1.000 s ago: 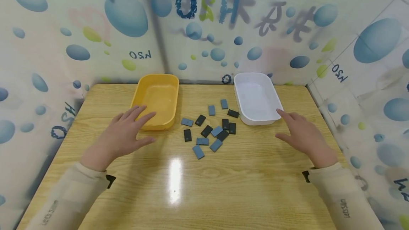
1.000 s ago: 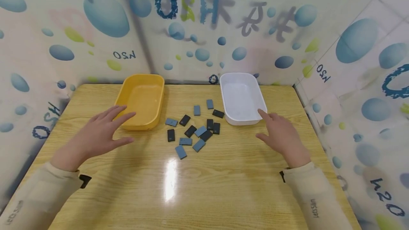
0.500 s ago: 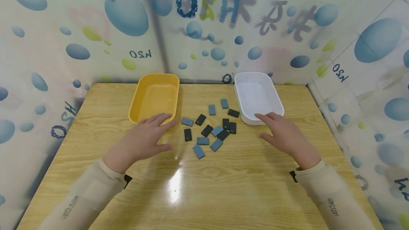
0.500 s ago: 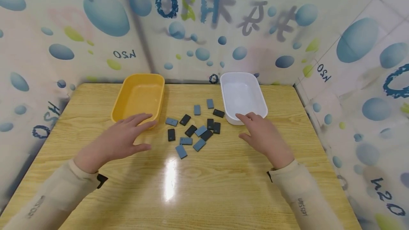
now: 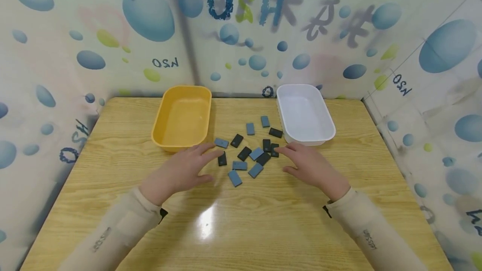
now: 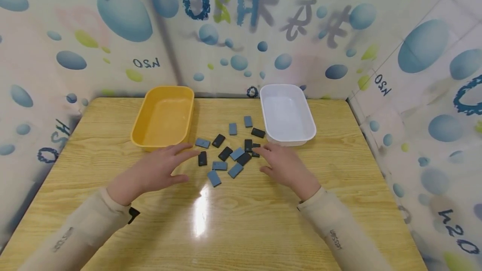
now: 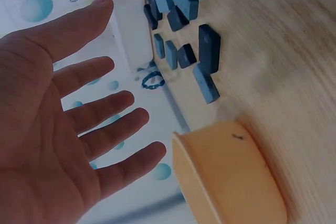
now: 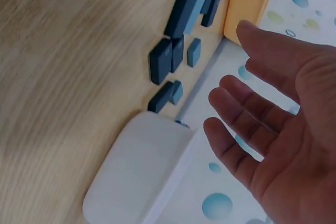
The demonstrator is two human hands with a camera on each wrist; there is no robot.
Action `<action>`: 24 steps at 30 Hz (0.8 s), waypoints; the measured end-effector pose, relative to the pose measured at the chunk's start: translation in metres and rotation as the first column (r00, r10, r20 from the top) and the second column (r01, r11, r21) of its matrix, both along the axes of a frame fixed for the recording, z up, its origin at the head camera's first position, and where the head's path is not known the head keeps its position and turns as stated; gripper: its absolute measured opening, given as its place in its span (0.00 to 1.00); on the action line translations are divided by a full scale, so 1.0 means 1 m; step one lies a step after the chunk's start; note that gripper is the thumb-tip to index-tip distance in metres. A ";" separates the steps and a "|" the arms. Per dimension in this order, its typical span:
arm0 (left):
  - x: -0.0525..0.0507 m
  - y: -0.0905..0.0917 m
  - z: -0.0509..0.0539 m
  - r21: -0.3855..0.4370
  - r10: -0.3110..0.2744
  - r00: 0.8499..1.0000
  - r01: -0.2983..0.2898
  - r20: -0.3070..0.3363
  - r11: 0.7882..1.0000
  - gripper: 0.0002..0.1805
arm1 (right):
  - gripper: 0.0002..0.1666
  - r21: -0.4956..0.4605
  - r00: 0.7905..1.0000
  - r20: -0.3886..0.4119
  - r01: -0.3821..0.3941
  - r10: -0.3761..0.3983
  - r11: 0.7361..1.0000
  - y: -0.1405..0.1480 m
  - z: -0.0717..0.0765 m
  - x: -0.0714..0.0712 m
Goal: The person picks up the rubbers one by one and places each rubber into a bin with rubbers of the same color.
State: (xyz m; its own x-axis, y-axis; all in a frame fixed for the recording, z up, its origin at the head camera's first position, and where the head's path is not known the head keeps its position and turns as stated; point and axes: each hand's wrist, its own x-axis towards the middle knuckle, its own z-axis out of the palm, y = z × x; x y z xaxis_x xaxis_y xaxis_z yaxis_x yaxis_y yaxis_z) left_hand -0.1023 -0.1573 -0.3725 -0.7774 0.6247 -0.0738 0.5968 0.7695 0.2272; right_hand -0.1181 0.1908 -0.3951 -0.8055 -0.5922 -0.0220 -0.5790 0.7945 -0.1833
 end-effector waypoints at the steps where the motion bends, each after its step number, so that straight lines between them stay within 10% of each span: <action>1: 0.000 0.001 -0.002 -0.001 -0.001 1.000 0.001 0.008 1.000 0.38 | 0.34 0.003 1.000 0.006 -0.010 0.010 1.000 -0.003 -0.002 0.000; 24: -0.006 0.021 -0.033 -0.035 0.024 0.995 -0.021 0.096 0.999 0.36 | 0.22 0.063 0.988 0.053 -0.151 0.148 0.987 -0.045 -0.030 -0.005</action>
State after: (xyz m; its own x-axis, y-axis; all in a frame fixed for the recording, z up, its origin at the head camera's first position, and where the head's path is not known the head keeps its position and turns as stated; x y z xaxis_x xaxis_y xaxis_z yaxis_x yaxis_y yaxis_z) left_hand -0.1087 -0.1360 -0.4056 -0.7794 0.6031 -0.1699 0.5560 0.7907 0.2562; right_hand -0.1235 0.1455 -0.4255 -0.7053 -0.7015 -0.1022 -0.6837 0.7113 -0.1630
